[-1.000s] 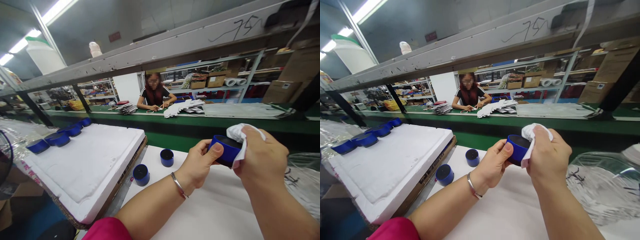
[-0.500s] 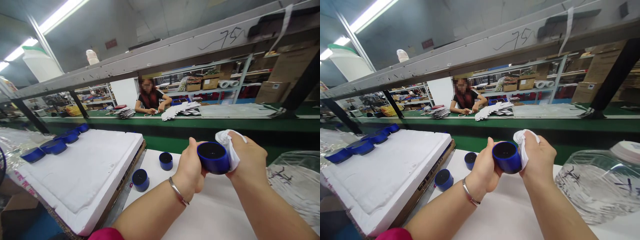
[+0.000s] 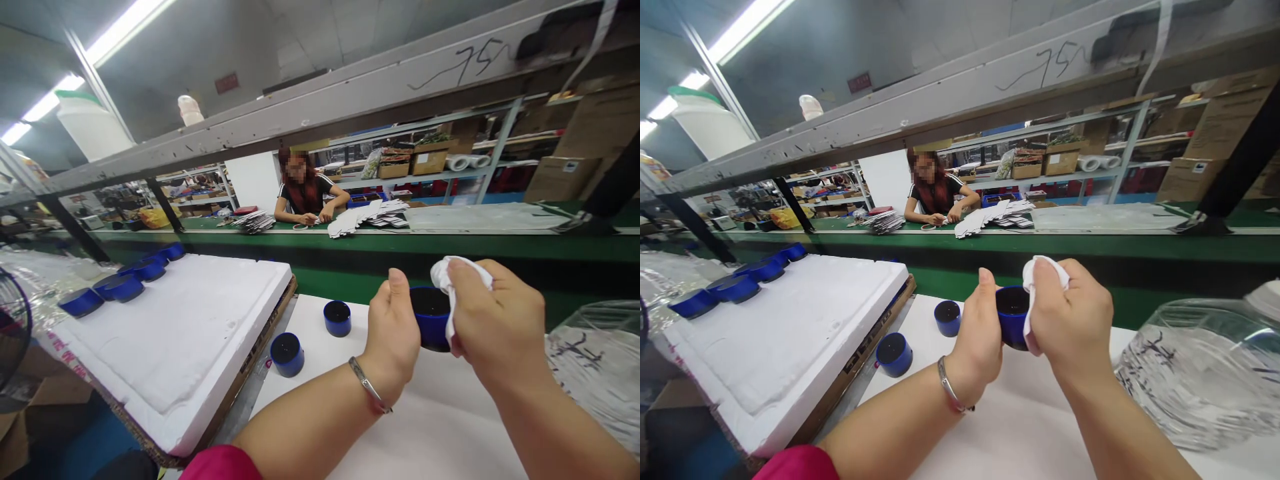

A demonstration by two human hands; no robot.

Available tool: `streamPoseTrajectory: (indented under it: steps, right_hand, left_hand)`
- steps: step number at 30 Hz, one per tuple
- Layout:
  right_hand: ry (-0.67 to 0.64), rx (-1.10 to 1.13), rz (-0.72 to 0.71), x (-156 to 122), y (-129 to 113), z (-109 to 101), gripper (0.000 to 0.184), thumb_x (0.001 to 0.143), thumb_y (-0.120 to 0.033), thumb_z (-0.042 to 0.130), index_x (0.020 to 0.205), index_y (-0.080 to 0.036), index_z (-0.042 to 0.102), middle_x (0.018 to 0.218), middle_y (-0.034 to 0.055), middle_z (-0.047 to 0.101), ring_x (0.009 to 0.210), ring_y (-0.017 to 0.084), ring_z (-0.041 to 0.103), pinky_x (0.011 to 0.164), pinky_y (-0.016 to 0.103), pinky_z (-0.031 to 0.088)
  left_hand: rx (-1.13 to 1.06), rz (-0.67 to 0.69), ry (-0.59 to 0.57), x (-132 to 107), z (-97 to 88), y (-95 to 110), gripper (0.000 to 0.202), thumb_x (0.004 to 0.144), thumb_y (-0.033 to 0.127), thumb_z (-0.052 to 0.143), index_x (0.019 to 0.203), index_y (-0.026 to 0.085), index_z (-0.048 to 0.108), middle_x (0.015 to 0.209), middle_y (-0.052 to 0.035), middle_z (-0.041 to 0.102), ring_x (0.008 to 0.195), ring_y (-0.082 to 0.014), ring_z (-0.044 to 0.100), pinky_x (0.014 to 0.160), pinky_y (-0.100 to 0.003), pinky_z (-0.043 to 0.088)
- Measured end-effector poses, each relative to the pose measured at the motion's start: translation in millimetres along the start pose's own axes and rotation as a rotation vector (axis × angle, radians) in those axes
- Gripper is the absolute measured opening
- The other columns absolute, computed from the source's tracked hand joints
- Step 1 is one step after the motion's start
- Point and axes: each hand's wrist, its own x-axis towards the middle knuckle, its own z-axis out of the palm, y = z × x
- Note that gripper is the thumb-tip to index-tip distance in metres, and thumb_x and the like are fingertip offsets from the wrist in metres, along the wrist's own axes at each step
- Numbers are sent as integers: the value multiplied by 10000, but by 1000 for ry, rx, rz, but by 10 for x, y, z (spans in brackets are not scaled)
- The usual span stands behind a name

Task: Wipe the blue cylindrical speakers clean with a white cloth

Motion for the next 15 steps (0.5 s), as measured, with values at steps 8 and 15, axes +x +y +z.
streamPoseTrajectory:
  steps: [8,15]
  right_hand:
    - [32,221,276,204,-32,118,174,710,-309,734,699,-237,576,603,-33,455,509,148,435,423,277,355]
    - [9,294,165,71,28,92,284,685,-479,793,781,-241,673,633,-42,472,498,147,400,389,280,307]
  left_hand:
    - [173,10,-90,-7,-13,58,791,787,964,883,903,221,639,924,-44,650,982,-261,597,944,-385,503]
    - [30,-36,-140,-39,-85,178,891,448,570,1215,1022,237,620,903,12,675,855,-195,625,853,-347,539]
